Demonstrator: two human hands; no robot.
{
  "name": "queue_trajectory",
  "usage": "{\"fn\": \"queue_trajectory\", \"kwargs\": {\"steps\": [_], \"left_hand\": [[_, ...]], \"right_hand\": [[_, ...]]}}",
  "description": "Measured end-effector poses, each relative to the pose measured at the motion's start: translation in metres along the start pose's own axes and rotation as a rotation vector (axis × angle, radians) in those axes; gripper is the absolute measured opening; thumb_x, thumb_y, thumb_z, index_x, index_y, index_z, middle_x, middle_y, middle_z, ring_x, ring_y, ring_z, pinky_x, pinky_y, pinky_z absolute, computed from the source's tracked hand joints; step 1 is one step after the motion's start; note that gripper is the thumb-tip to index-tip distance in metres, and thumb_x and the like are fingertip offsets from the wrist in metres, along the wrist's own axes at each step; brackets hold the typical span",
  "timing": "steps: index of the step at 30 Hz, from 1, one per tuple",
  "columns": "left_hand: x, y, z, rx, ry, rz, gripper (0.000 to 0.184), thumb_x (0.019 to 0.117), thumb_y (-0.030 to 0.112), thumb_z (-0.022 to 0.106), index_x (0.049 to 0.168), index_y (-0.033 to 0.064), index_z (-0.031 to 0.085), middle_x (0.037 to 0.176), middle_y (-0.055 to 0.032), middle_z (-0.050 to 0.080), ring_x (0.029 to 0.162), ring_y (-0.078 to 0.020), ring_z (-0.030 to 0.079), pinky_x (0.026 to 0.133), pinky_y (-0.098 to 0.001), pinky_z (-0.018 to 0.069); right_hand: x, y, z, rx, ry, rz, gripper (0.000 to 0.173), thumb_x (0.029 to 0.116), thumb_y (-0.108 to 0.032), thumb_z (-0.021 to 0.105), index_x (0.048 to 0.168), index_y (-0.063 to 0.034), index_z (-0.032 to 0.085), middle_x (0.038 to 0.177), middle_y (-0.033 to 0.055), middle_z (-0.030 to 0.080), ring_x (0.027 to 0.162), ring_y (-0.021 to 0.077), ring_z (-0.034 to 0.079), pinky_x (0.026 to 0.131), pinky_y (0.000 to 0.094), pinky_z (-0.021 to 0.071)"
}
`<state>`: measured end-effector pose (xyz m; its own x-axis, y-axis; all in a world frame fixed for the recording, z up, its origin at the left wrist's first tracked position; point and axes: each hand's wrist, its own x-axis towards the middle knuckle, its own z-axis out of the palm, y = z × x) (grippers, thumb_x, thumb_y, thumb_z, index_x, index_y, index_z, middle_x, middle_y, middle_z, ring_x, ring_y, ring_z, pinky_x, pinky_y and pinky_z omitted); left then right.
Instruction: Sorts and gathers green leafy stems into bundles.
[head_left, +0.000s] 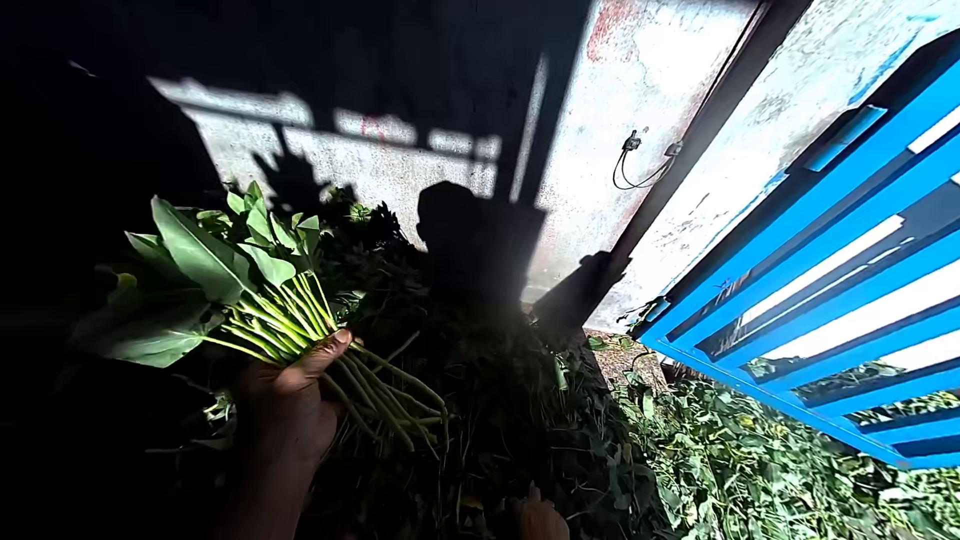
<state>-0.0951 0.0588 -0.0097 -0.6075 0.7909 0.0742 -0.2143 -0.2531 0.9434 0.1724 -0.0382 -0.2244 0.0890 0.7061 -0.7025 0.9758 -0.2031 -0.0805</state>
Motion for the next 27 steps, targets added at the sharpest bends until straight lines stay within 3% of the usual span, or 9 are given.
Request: {"fn": "queue_trajectory", "kwargs": {"steps": [2, 5, 8, 11, 16, 18, 21, 23, 27], "left_hand": [[-0.004, -0.001, 0.0, -0.014, -0.05, -0.115, 0.025, 0.087, -0.009, 0.069, 0.109, 0.0018, 0.066, 0.094, -0.0097, 0.073, 0.078, -0.0193, 0.073, 0.07, -0.036, 0.0639], [-0.008, -0.004, 0.004, -0.01, -0.097, -0.195, 0.021, 0.0867, -0.01, 0.069, 0.106, -0.001, 0.068, 0.091, -0.0149, 0.074, 0.074, -0.0232, 0.073, 0.066, -0.0391, 0.0642], [-0.011, -0.01, 0.003, 0.001, -0.139, -0.201, 0.024, 0.0836, -0.012, 0.069, 0.106, -0.0048, 0.066, 0.09, -0.0206, 0.073, 0.075, -0.0295, 0.074, 0.067, -0.0422, 0.065], [-0.012, -0.014, 0.005, 0.0, -0.173, -0.178, 0.025, 0.0822, -0.014, 0.065, 0.106, -0.0096, 0.061, 0.089, -0.0251, 0.072, 0.075, -0.0341, 0.074, 0.069, -0.0422, 0.0654], [-0.012, -0.016, 0.007, 0.03, -0.214, -0.183, 0.022, 0.0845, -0.014, 0.063, 0.106, -0.0092, 0.061, 0.087, -0.025, 0.073, 0.074, -0.0356, 0.075, 0.071, -0.0441, 0.0657], [-0.012, -0.017, 0.008, 0.034, -0.218, -0.196, 0.022, 0.0851, -0.014, 0.064, 0.106, -0.0079, 0.061, 0.084, -0.0239, 0.072, 0.073, -0.0348, 0.075, 0.071, -0.0445, 0.0658], [-0.016, -0.02, 0.011, 0.061, -0.212, -0.183, 0.022, 0.0851, -0.014, 0.068, 0.105, -0.0069, 0.064, 0.084, -0.0225, 0.073, 0.073, -0.0328, 0.074, 0.07, -0.0421, 0.0653], [-0.019, -0.021, 0.013, 0.094, -0.205, -0.19, 0.022, 0.0842, -0.013, 0.07, 0.105, -0.0069, 0.066, 0.084, -0.0217, 0.073, 0.072, -0.0321, 0.074, 0.068, -0.0411, 0.065], [-0.025, -0.022, 0.015, 0.101, -0.225, -0.245, 0.023, 0.0846, -0.014, 0.07, 0.106, -0.0077, 0.064, 0.084, -0.0228, 0.072, 0.07, -0.0323, 0.073, 0.066, -0.0407, 0.065]], "right_hand": [[0.022, -0.024, -0.02, 0.022, 0.074, -0.048, 0.035, 0.0998, -0.024, 0.058, 0.132, -0.0125, 0.067, 0.145, 0.0222, 0.053, 0.126, 0.0432, 0.058, 0.092, 0.0585, 0.055], [0.072, -0.045, -0.021, 0.169, 0.079, -0.179, 0.032, 0.1027, -0.025, 0.052, 0.127, -0.011, 0.069, 0.133, 0.0166, 0.065, 0.124, 0.0358, 0.062, 0.098, 0.0565, 0.0526], [0.101, -0.062, 0.002, 0.27, -0.077, -0.131, 0.043, 0.1017, -0.036, 0.056, 0.131, -0.0057, 0.064, 0.131, 0.0209, 0.066, 0.122, 0.0379, 0.064, 0.099, 0.0611, 0.0505], [0.119, -0.069, 0.037, 0.296, -0.099, -0.02, 0.062, 0.0971, -0.045, 0.063, 0.145, -0.0057, 0.054, 0.148, 0.0267, 0.05, 0.125, 0.0442, 0.06, 0.099, 0.0621, 0.0515], [0.131, -0.052, 0.063, 0.651, 0.001, -0.026, 0.05, 0.0986, -0.029, 0.061, 0.14, -0.0018, 0.057, 0.138, 0.0262, 0.059, 0.127, 0.0412, 0.059, 0.105, 0.0602, 0.0482], [0.119, -0.047, 0.055, 1.09, 0.062, -0.075, 0.042, 0.1017, -0.014, 0.054, 0.14, 0.0027, 0.054, 0.125, 0.0274, 0.064, 0.113, 0.0373, 0.065, 0.098, 0.0554, 0.052], [0.094, -0.039, 0.037, 1.606, -0.025, 0.007, 0.036, 0.1037, -0.007, 0.044, 0.139, -0.0028, 0.048, 0.101, 0.0187, 0.066, 0.079, 0.0273, 0.067, 0.067, 0.0463, 0.0578], [0.093, -0.033, 0.039, 1.485, 0.023, 0.011, 0.029, 0.1035, -0.01, 0.047, 0.129, -0.0001, 0.055, 0.094, 0.0161, 0.064, 0.074, 0.0239, 0.062, 0.063, 0.043, 0.0531], [0.095, -0.028, 0.046, 0.735, -0.013, -0.047, 0.062, 0.0928, -0.045, 0.069, 0.133, 0.0009, 0.06, 0.125, 0.0241, 0.067, 0.119, 0.0387, 0.064, 0.103, 0.0592, 0.0493]]}}
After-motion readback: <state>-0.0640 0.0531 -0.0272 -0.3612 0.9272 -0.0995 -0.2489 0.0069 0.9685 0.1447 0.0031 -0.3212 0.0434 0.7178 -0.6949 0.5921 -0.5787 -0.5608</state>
